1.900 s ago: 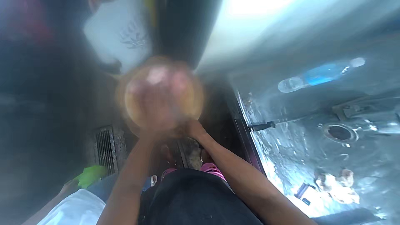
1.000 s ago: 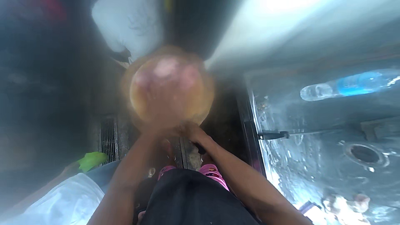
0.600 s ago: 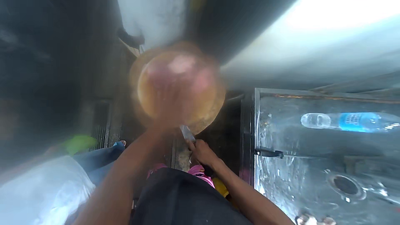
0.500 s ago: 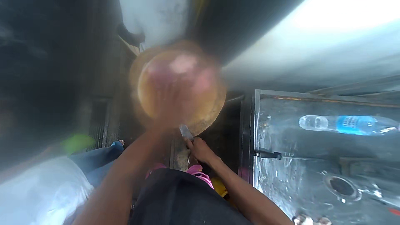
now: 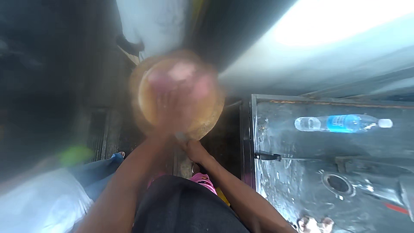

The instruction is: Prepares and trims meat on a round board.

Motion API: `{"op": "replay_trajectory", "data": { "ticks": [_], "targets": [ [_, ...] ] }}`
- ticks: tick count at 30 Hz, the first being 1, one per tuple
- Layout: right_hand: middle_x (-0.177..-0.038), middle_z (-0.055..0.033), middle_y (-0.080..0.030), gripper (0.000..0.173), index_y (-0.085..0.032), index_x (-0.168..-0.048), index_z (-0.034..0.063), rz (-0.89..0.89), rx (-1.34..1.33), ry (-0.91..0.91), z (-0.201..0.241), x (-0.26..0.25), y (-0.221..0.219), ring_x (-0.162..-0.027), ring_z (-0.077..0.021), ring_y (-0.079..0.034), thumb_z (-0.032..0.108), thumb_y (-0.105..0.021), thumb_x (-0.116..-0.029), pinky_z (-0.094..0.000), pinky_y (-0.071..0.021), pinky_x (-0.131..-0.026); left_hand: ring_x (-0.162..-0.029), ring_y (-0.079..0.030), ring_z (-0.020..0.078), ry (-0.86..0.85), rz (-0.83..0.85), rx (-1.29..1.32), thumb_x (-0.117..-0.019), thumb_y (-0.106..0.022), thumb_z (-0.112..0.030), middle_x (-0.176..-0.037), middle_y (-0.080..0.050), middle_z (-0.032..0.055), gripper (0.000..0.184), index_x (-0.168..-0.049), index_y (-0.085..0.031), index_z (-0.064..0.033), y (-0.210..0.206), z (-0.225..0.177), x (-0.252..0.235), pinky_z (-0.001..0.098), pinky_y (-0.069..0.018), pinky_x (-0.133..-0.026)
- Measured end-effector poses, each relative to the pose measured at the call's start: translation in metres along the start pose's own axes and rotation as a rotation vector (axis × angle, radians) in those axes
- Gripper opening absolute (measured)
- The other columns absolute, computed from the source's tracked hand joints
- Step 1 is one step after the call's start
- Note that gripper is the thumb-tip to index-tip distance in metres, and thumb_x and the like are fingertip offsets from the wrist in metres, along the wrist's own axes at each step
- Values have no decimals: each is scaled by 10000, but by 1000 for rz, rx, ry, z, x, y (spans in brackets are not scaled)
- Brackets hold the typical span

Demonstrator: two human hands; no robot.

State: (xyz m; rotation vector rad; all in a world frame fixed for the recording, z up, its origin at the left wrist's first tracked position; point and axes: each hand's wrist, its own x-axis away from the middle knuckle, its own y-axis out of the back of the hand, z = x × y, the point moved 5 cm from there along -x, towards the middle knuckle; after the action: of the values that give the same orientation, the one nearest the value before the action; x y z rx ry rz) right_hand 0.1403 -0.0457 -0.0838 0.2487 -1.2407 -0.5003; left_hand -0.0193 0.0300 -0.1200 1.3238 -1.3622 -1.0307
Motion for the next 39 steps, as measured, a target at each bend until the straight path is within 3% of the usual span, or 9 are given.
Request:
{"op": "replay_trajectory", "data": {
  "ticks": [10, 13, 16, 20, 27, 30, 34, 37, 39],
  "targets": [
    [-960, -197, -690, 713, -664, -1016, -1, 53, 89, 45, -70, 49, -36, -933, -345, -700, 648, -369, -1046, -561, -560, -847, -1594, 20, 385, 73, 25, 18, -1042, -175, -633, -1746, -9, 83, 729, -1671, -148, -266, 12, 6, 4, 715, 0, -1216],
    [-999, -204, -699, 695, -673, -1081, 4, 27, 86, 48, -109, 73, -41, -988, -355, -699, 642, -401, -1041, -569, -550, -897, -1600, -57, 335, 52, -6, 190, -1071, -375, -520, -1741, -76, 93, 723, -1673, -127, -206, 31, 22, 13, 679, -59, -1237],
    [-893, -166, -687, 634, -682, -1050, 23, -64, -78, 23, -159, 95, -42, -859, -315, -692, 614, -454, -1035, -546, -557, -828, -1567, -207, 375, 160, -86, 295, -985, -614, -257, -1689, -219, 205, 791, -1638, -212, -67, 63, 22, 19, 650, -173, -1235],
    [-678, -88, -614, 594, -646, -963, 57, -184, -323, -9, -201, 102, -39, -533, -219, -621, 616, -457, -1031, -438, -576, -556, -1599, -6, 355, 258, -1, 107, -1047, -371, -481, -1743, -45, 99, 729, -1665, -164, -156, 26, -23, 16, 683, -34, -1237],
    [-650, -64, -603, 552, -647, -958, 69, -241, -417, 100, -223, 97, -19, -504, -191, -594, 586, -472, -1040, -402, -556, -534, -1571, -35, 471, 460, 37, 27, -1041, -454, -422, -1723, -53, 199, 709, -1640, -249, -102, 39, 27, 68, 772, -93, -1166],
    [-647, -66, -603, 560, -646, -969, 57, -244, -479, 118, -245, 88, -19, -500, -192, -596, 585, -472, -1041, -403, -557, -526, -1496, -248, 525, 658, 74, 22, -1025, -471, -507, -1691, -176, 224, 723, -1624, -314, -135, 56, 33, 87, 800, -285, -1058],
    [-605, -50, -565, 487, -620, -946, 57, -183, -627, 135, -265, 85, -16, -440, -171, -552, 507, -480, -1068, -355, -533, -457, -1202, -617, 470, 802, 63, 322, -1030, -542, -236, -1347, -571, 328, 622, -1570, -324, -18, 60, 31, 98, 626, -499, -1006],
    [-614, -54, -583, 493, -627, -949, 61, -137, -607, 158, -273, 85, -4, -443, -172, -567, 516, -476, -1067, -354, -540, -459, -1048, -693, 353, 924, -114, 714, -1002, -605, -158, -1144, -692, 244, 409, -1382, -566, -14, 52, 38, 108, 554, -556, -931],
    [-610, -67, -593, 507, -631, -942, 59, -133, -584, 170, -275, 83, 1, -442, -183, -575, 525, -474, -1065, -370, -543, -462, -904, -703, 285, 945, -241, 929, -998, -629, -84, -1090, -683, 220, 344, -1317, -578, 38, 60, 36, 110, 469, -598, -823]
  ]
}}
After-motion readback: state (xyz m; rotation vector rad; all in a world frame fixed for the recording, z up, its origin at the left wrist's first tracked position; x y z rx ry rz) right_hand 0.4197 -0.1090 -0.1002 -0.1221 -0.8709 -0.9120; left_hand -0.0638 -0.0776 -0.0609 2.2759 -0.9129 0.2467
